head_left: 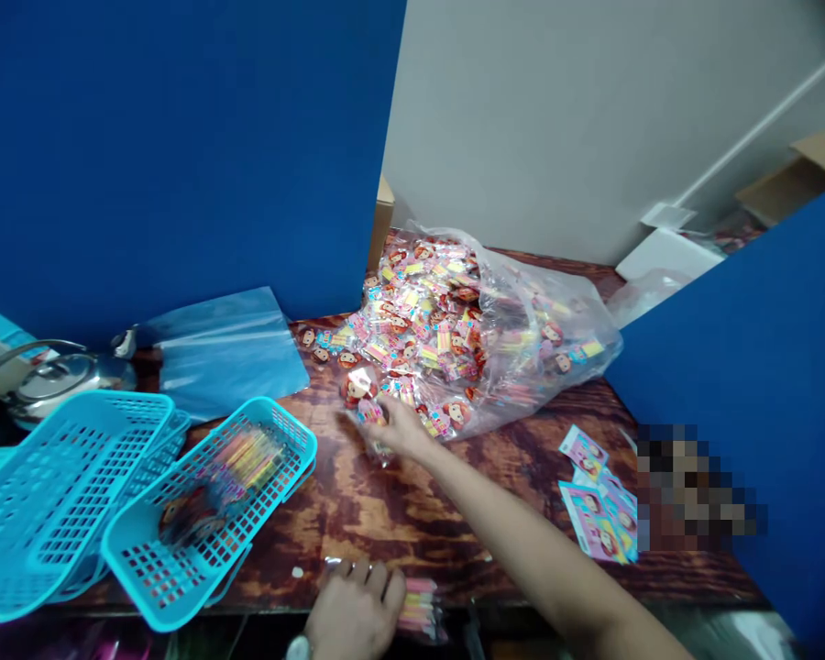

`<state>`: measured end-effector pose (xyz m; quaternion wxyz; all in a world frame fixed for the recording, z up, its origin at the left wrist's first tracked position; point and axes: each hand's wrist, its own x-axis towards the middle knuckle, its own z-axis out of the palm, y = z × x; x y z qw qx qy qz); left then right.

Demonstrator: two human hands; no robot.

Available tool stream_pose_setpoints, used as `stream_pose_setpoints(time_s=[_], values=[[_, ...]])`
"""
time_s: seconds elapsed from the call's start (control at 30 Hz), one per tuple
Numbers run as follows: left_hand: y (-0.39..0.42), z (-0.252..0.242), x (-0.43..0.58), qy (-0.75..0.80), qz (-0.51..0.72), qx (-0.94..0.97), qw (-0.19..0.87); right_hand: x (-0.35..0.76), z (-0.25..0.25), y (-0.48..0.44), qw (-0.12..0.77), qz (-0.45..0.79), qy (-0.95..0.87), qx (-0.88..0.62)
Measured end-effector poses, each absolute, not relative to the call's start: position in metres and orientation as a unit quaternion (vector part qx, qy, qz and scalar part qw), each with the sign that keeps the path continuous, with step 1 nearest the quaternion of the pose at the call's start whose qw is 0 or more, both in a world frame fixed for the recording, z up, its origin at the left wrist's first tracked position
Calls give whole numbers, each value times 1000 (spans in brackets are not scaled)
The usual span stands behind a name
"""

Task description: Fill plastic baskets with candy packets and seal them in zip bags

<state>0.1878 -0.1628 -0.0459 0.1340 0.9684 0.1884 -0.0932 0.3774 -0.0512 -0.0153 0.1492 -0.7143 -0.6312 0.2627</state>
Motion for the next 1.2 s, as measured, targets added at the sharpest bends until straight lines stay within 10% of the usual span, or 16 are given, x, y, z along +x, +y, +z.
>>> stream_pose_setpoints(time_s=[0.33, 0.57, 0.93, 1.2], values=[[-161, -42, 189, 197, -137, 958, 156, 386, -1, -80, -64, 271, -823, -496], [-158, -32, 190, 190, -129, 960, 159, 402, -3, -114, 136, 318, -668, -659], [-137, -17, 183, 236, -127, 953, 141, 354, -10, -113, -22, 169, -703, -691], [-139, -33, 174, 246, 103, 961, 78, 371, 10, -126, -19, 241, -796, -555]])
